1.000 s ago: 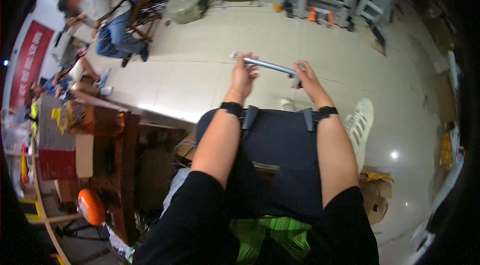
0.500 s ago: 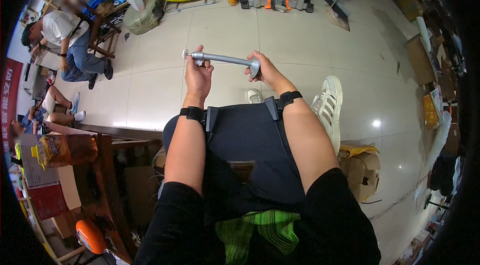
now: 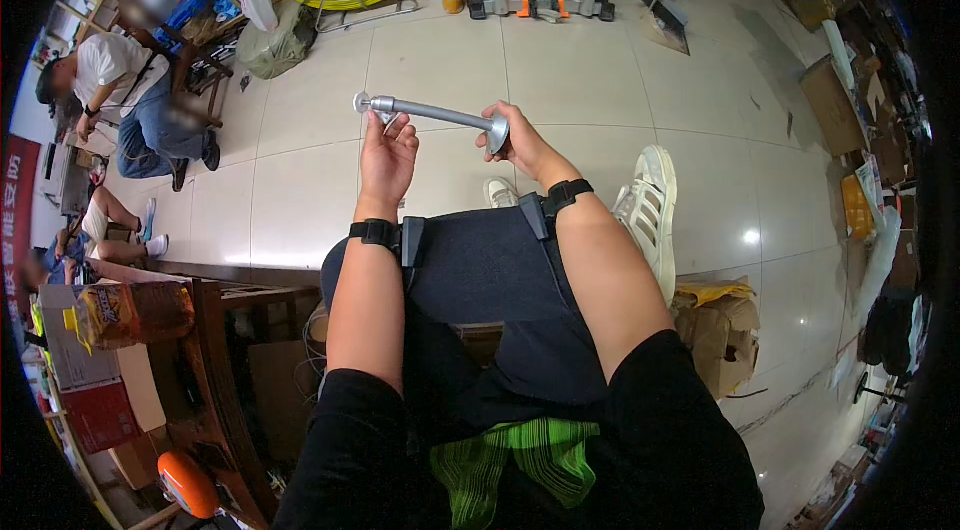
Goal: Assembling a metal hardware stand component.
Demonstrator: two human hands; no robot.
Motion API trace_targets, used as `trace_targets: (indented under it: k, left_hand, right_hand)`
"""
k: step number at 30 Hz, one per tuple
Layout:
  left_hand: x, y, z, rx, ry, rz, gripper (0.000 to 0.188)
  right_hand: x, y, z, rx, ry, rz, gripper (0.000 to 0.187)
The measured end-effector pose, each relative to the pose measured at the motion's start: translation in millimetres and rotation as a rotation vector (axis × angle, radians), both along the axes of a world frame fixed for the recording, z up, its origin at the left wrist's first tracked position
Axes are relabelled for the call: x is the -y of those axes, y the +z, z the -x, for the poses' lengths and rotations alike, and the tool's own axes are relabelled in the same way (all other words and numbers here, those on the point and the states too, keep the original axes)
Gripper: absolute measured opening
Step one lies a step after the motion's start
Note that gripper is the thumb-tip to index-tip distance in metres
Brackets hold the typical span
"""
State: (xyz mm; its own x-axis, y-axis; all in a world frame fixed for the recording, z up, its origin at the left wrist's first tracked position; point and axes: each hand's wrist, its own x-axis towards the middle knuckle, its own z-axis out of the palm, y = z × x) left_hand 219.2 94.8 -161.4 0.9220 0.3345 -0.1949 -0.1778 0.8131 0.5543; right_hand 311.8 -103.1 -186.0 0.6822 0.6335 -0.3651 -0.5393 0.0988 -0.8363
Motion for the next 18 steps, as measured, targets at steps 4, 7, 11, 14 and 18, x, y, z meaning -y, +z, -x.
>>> trace_targets:
  k: [4, 7, 11, 14, 18]
  left_hand:
    - [-7, -8, 0, 0.073, -0.047, 0.015, 0.021]
    - [-3, -7, 0, 0.091, -0.018, -0.039, 0.015]
    - [8, 4, -3, 0.059, 0.057, -0.159, 0.014]
    - [4, 1, -4, 0.040, 0.113, -0.150, 0.021]
    - [-18, -2, 4, 0.211, 0.043, -0.294, 0.024]
  right_hand:
    - [0, 3, 1, 0.015, 0.006, -0.004, 0.043]
    - [2, 2, 1, 0.013, -0.003, -0.009, 0.042]
    - [3, -1, -2, 0.047, -0.026, -0.004, 0.043]
    - [1, 2, -3, 0.091, -0.032, 0.019, 0.045]
    - [-14, 0, 1, 0.126, 0.013, 0.012, 0.043]
